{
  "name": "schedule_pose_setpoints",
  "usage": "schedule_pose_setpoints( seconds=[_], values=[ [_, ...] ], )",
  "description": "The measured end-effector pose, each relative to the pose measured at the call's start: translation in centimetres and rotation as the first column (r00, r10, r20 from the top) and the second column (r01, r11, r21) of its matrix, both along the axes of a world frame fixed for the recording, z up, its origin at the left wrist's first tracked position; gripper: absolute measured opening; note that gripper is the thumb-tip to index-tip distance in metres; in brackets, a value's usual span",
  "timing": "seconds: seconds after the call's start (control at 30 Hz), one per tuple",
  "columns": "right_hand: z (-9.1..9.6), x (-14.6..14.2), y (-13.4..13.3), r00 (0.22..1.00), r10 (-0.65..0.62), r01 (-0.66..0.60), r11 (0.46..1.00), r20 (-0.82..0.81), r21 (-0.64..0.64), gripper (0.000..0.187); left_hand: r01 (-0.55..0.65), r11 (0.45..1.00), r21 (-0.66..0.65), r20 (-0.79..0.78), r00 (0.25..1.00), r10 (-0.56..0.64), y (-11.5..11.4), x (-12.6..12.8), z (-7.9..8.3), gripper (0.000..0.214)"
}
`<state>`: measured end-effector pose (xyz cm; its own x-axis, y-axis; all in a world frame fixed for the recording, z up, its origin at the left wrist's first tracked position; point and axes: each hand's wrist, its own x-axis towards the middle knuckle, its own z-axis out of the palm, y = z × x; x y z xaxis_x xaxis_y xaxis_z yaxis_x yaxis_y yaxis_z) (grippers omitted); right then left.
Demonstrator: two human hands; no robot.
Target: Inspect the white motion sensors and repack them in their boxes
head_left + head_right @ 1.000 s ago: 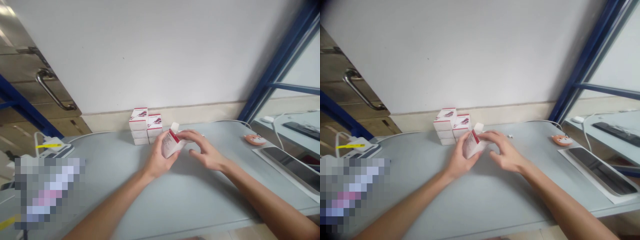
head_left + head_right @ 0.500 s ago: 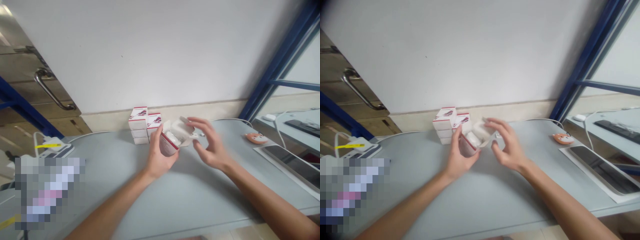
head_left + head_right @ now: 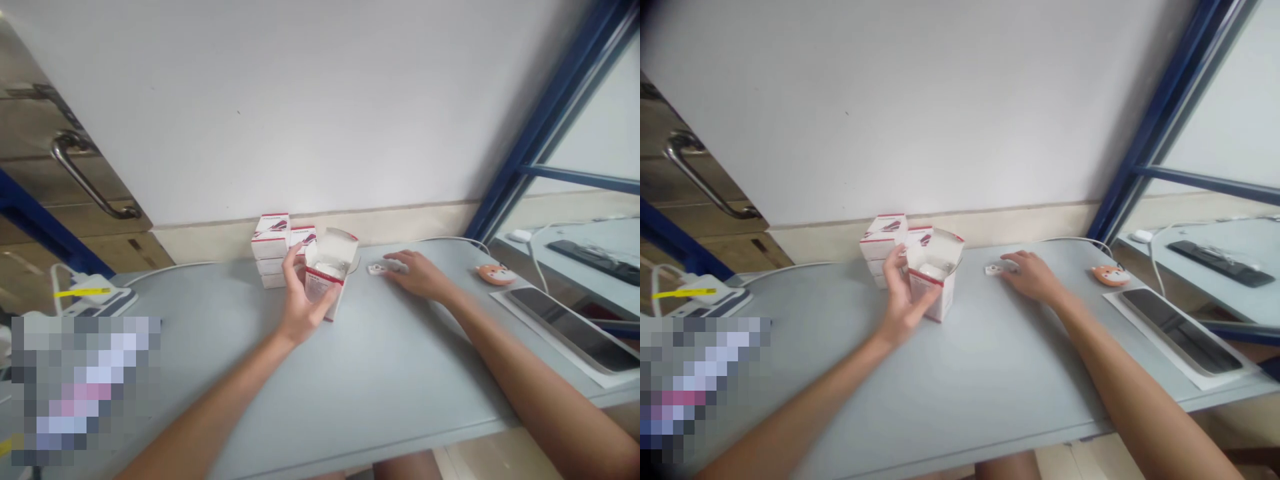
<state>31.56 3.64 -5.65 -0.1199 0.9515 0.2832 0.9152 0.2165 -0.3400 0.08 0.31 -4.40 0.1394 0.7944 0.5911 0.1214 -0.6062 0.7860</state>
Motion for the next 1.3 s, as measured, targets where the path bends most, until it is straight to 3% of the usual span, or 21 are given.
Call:
schedule_pose_setpoints(
  seconds=[0.13,0.23,0.3,0.37,0.43,0.47,0.53,0.57,0.67,0.77,0.9,1.07,1.17,1.23,1.3],
  values=[
    [-0.4,-1.7,0.2,0.994,0.112,-0.111,0.993,-0.004,0.033,0.037,0.1,0.992,-0.075,0.068,0.993,-0.095,0.0,0.2,0.4,0.098],
    [0.5,-3.1,-0.5,0.991,0.1,-0.092,0.992,-0.084,0.092,0.025,0.059,0.997,-0.059,0.08,0.995,-0.054,-0.7,1.0,0.4,0.094],
    [2.1,-4.3,-1.9,0.968,0.1,-0.048,0.974,-0.23,0.219,0.023,0.004,0.999,-0.036,0.053,0.999,-0.002,-1.4,1.5,0.2,0.091],
    [4.6,-6.0,-4.1,0.904,0.176,0.003,0.908,-0.39,0.418,0.024,-0.021,1.0,-0.019,0.031,0.999,0.021,-1.9,1.9,0.0,0.088],
    [7.2,-8.2,-6.2,0.866,0.28,-0.014,0.842,-0.414,0.54,0.023,-0.018,1.0,-0.006,0.024,1.0,0.018,-2.2,2.1,-0.4,0.083],
    [8.4,-9.3,-7.1,0.867,0.347,-0.102,0.827,-0.358,0.553,0.02,-0.015,1.0,0.0,0.021,1.0,0.015,-2.3,2.2,-0.5,0.081],
    [10.2,-11.4,-7.8,0.882,0.433,-0.309,0.829,-0.185,0.467,0.015,-0.009,1.0,0.013,0.016,1.0,0.009,-2.1,2.2,-0.8,0.079],
    [10.7,-12.2,-7.8,0.895,0.431,-0.355,0.843,-0.112,0.404,0.015,-0.006,1.0,0.022,0.019,1.0,0.005,-2.0,2.2,-0.8,0.079],
    [11.3,-13.3,-6.5,0.923,0.383,-0.364,0.898,-0.031,0.247,0.019,0.029,0.999,0.025,0.051,0.998,-0.03,-1.7,2.2,-0.7,0.081],
    [11.1,-13.2,-5.4,0.929,0.365,-0.349,0.919,-0.061,0.184,0.021,0.072,0.997,-0.001,0.092,0.993,-0.072,-1.6,2.2,-0.6,0.08],
    [11.3,-13.0,-5.4,0.905,0.421,-0.411,0.9,-0.053,0.143,0.026,0.069,0.998,-0.005,0.123,0.99,-0.068,-1.5,2.1,-0.8,0.081],
    [11.0,-12.6,-5.8,0.841,0.54,-0.534,0.826,0.019,0.182,0.027,0.052,0.999,0.002,0.181,0.982,-0.051,-1.1,2.1,-0.9,0.081],
    [9.6,-9.7,-4.6,0.877,0.472,-0.43,0.854,-0.087,0.293,0.04,0.033,0.999,-0.005,0.18,0.983,-0.032,-1.1,2.0,-0.9,0.084],
    [8.0,-6.6,-3.2,0.948,0.259,-0.191,0.928,-0.186,0.32,0.038,-0.001,1.0,-0.013,0.165,0.986,0.003,-1.1,1.9,-1.0,0.087],
    [6.1,-3.3,-1.7,0.987,-0.009,0.032,0.989,-0.159,0.147,0.04,-0.032,0.999,-0.007,0.148,0.988,0.033,-1.2,1.9,-1.1,0.087]
  ],
)
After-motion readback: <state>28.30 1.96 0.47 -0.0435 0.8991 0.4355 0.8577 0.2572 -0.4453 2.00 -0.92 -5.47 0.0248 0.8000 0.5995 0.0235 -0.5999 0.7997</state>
